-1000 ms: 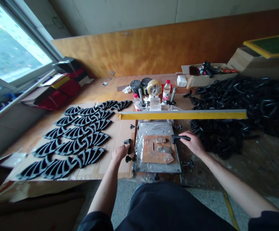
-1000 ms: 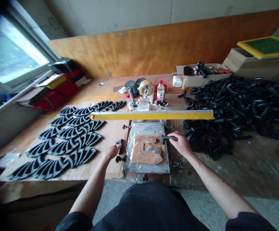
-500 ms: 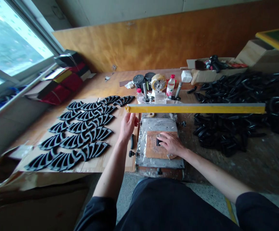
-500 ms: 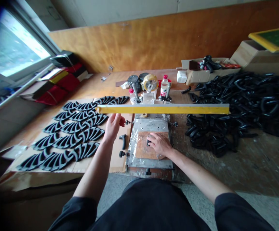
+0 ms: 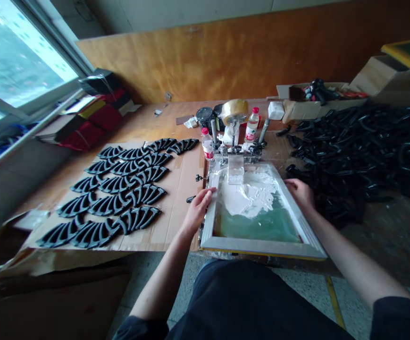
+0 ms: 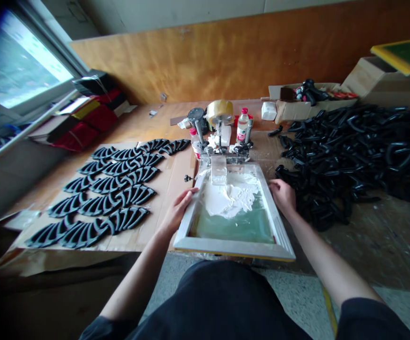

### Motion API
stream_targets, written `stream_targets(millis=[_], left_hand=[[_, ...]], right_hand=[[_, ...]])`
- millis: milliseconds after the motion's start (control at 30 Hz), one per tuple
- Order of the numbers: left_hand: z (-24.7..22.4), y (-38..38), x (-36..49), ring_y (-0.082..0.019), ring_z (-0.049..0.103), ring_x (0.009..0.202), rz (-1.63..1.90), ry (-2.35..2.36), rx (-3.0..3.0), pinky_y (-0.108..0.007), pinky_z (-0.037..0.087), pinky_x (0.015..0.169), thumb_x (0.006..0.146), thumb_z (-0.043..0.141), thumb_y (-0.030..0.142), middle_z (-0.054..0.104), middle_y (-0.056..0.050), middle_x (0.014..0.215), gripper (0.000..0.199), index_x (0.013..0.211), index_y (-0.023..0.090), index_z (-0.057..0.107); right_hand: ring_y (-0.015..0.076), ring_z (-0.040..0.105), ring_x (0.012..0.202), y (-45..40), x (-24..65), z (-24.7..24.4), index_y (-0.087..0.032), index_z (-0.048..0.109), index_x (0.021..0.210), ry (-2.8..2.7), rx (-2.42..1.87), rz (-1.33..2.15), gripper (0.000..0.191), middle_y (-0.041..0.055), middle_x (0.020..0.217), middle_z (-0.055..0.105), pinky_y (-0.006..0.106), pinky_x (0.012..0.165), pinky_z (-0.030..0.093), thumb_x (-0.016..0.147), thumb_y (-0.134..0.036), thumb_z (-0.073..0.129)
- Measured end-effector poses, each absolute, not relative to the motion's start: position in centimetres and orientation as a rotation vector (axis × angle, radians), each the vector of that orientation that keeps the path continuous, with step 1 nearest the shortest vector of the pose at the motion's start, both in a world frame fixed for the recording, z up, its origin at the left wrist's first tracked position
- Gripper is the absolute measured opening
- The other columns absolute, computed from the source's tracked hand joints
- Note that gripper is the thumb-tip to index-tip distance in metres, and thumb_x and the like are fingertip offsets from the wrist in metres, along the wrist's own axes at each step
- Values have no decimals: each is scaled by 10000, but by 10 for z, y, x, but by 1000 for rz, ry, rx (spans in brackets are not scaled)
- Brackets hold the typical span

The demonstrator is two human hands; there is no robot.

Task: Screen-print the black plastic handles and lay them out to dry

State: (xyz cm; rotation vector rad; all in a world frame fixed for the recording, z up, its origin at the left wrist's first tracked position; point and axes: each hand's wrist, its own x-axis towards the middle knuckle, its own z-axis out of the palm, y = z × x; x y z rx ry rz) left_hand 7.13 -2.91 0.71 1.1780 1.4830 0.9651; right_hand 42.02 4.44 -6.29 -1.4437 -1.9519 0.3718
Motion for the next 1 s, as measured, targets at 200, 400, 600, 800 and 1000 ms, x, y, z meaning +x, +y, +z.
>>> stream_targets(millis=[200, 400, 600, 800, 1000], left_hand=[[-62, -33, 72, -104, 510, 568, 732, 1724, 1214, -204, 398, 555, 835, 574, 438, 572, 35, 680, 628, 1418, 245, 442], [-78, -28, 71, -140, 585, 671, 612, 1827, 1280, -231, 441, 625, 852, 550, 416, 633, 7, 780, 547, 1374, 266, 487], [-83, -29, 69, -159, 600, 705, 642, 1793, 1274, -249, 455, 635, 856, 549, 437, 656, -16, 823, 526, 1352, 265, 513], [-84, -28, 69, -133, 573, 645, 649, 1789, 1263, -230, 433, 597, 858, 539, 458, 641, -7, 799, 532, 1349, 255, 514], [-84, -28, 67, -98, 511, 563, 684, 1742, 1226, -207, 389, 535, 837, 563, 456, 604, 16, 727, 568, 1359, 239, 506]], right_hand=[[316, 465, 1244, 77, 333, -22, -182, 479, 1368, -2112, -1281, 146, 628, 143, 1439, 414, 475, 999, 434, 784, -298, 680], [237, 593, 888, 67, 274, -23, -192, 642, 959, -2554, -1324, 272, 156, 75, 895, 660, 323, 757, 456, 805, -218, 653], [184, 554, 800, 14, 316, -32, -198, 640, 811, -2810, -704, 295, 204, 52, 804, 641, 272, 657, 383, 857, -85, 476], [175, 565, 788, 17, 320, -24, -216, 656, 809, -2757, -744, 387, 177, 19, 805, 652, 266, 654, 384, 782, -75, 552], [187, 585, 856, -2, 319, -46, -200, 681, 992, -2689, -736, 288, 237, 64, 964, 681, 282, 711, 431, 862, -98, 510]])
